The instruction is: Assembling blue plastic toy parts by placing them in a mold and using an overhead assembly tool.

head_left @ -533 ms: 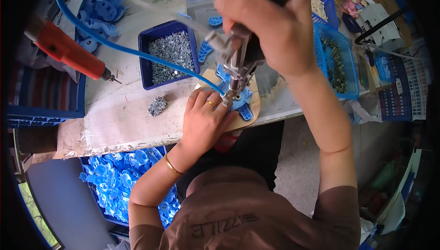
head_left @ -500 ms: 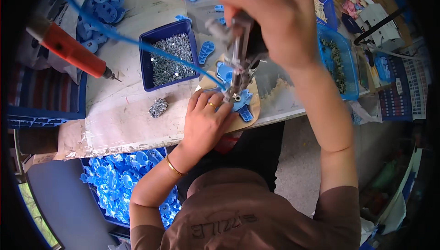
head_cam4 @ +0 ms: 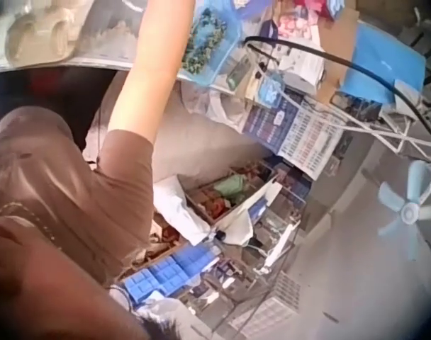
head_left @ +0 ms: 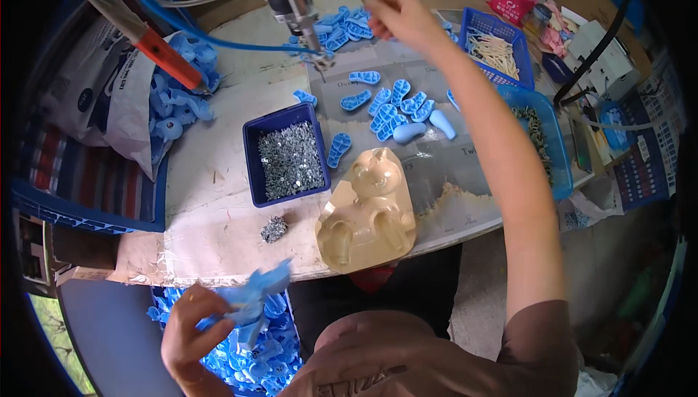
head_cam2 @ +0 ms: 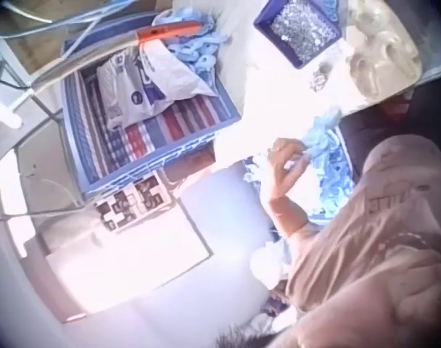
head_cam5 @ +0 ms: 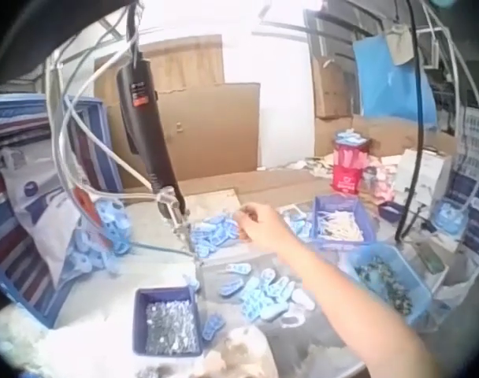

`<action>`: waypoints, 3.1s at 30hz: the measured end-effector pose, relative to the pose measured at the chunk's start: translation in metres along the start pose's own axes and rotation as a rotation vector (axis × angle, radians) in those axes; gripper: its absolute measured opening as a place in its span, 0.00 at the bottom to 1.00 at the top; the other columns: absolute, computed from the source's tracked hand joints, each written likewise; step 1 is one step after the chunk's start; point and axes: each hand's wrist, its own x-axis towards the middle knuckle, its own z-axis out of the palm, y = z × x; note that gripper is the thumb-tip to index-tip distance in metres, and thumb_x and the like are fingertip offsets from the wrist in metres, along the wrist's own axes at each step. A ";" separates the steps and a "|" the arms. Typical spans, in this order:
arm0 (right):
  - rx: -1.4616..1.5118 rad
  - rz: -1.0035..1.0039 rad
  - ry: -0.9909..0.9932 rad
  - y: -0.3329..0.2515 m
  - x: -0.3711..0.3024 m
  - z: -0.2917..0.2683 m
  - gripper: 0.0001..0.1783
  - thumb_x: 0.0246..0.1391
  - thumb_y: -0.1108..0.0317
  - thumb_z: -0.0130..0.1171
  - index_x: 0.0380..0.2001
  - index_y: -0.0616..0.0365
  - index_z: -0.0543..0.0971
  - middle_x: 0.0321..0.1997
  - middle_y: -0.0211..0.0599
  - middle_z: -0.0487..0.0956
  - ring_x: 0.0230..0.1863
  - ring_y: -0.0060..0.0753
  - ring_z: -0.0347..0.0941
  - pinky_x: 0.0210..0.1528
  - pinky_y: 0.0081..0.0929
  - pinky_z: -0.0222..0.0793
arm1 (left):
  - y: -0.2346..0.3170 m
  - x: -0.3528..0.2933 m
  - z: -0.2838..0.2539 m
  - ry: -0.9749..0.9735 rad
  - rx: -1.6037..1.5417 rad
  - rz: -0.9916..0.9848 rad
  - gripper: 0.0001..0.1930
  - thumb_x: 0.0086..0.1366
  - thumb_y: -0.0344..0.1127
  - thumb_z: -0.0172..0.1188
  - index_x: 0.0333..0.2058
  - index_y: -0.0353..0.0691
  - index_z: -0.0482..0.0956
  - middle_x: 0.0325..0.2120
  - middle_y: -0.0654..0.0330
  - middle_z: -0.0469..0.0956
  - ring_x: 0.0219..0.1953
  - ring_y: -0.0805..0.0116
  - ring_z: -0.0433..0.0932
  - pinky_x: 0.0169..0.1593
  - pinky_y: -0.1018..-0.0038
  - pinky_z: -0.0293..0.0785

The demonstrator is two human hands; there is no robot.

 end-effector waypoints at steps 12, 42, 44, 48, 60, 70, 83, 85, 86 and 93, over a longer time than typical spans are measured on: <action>-0.875 -0.150 -0.181 0.134 0.058 0.129 0.18 0.51 0.73 0.57 0.47 0.47 0.78 0.56 0.37 0.77 0.49 0.48 0.76 0.49 0.42 0.73 | -0.031 -0.059 0.013 0.049 0.283 -0.694 0.30 0.55 0.47 0.69 0.54 0.38 0.75 0.46 0.51 0.81 0.49 0.54 0.79 0.53 0.61 0.73; -0.126 0.021 -1.203 -0.026 -0.129 -0.015 0.16 0.44 0.69 0.72 0.38 0.59 0.82 0.37 0.31 0.82 0.38 0.26 0.77 0.43 0.26 0.73 | 0.072 0.174 0.166 0.202 -0.457 0.319 0.21 0.57 0.28 0.69 0.47 0.36 0.73 0.52 0.50 0.73 0.43 0.63 0.80 0.40 0.72 0.83; 0.027 0.058 -1.220 -0.023 -0.118 -0.008 0.16 0.46 0.67 0.72 0.39 0.60 0.82 0.38 0.31 0.82 0.40 0.25 0.77 0.44 0.24 0.73 | 0.059 0.175 0.159 0.289 -0.344 0.303 0.19 0.56 0.27 0.69 0.45 0.35 0.73 0.48 0.52 0.75 0.41 0.64 0.81 0.41 0.71 0.83; 0.165 0.221 -1.055 0.029 -0.043 0.012 0.12 0.56 0.66 0.65 0.41 0.60 0.81 0.40 0.29 0.83 0.41 0.18 0.76 0.45 0.20 0.73 | 0.040 0.165 0.144 0.373 -0.308 0.198 0.15 0.56 0.23 0.69 0.41 0.34 0.76 0.39 0.56 0.79 0.39 0.68 0.81 0.41 0.73 0.83; -1.089 -0.409 -0.066 0.197 0.099 0.116 0.15 0.52 0.71 0.56 0.45 0.51 0.76 0.50 0.40 0.74 0.50 0.45 0.75 0.42 0.43 0.78 | 0.008 0.139 0.120 0.393 -0.265 0.159 0.15 0.51 0.27 0.73 0.38 0.35 0.80 0.35 0.58 0.79 0.38 0.67 0.79 0.38 0.74 0.78; -0.533 0.040 -0.124 0.097 0.023 -0.003 0.14 0.49 0.70 0.64 0.40 0.57 0.74 0.32 0.35 0.79 0.31 0.29 0.77 0.31 0.29 0.73 | -0.007 0.101 0.140 0.430 0.246 0.520 0.18 0.45 0.27 0.73 0.38 0.44 0.84 0.34 0.61 0.79 0.37 0.60 0.81 0.39 0.69 0.80; -0.338 -0.072 -0.670 0.015 -0.218 0.041 0.14 0.47 0.60 0.68 0.33 0.56 0.79 0.35 0.36 0.77 0.38 0.40 0.76 0.41 0.33 0.70 | -0.016 0.099 0.163 0.281 0.393 0.534 0.22 0.51 0.39 0.71 0.47 0.45 0.81 0.41 0.62 0.77 0.48 0.61 0.76 0.59 0.58 0.69; -0.419 -0.189 -0.624 0.011 -0.223 0.048 0.14 0.46 0.59 0.69 0.33 0.55 0.80 0.36 0.37 0.76 0.39 0.44 0.75 0.42 0.35 0.70 | -0.025 0.094 0.153 0.315 0.382 0.509 0.22 0.52 0.37 0.70 0.47 0.44 0.80 0.42 0.61 0.77 0.48 0.61 0.76 0.59 0.58 0.69; -0.427 -0.158 -0.585 0.010 -0.225 0.046 0.14 0.47 0.60 0.68 0.34 0.56 0.80 0.37 0.37 0.76 0.38 0.42 0.76 0.42 0.34 0.70 | -0.035 0.091 0.146 0.338 0.334 0.498 0.21 0.52 0.34 0.68 0.47 0.42 0.80 0.42 0.58 0.77 0.48 0.57 0.76 0.58 0.56 0.70; -0.303 0.126 -0.740 -0.003 -0.204 0.038 0.11 0.53 0.62 0.64 0.35 0.57 0.80 0.36 0.37 0.79 0.34 0.35 0.79 0.37 0.31 0.73 | -0.176 0.143 0.027 0.752 0.358 0.084 0.07 0.62 0.31 0.59 0.39 0.37 0.76 0.39 0.53 0.78 0.44 0.48 0.75 0.48 0.60 0.70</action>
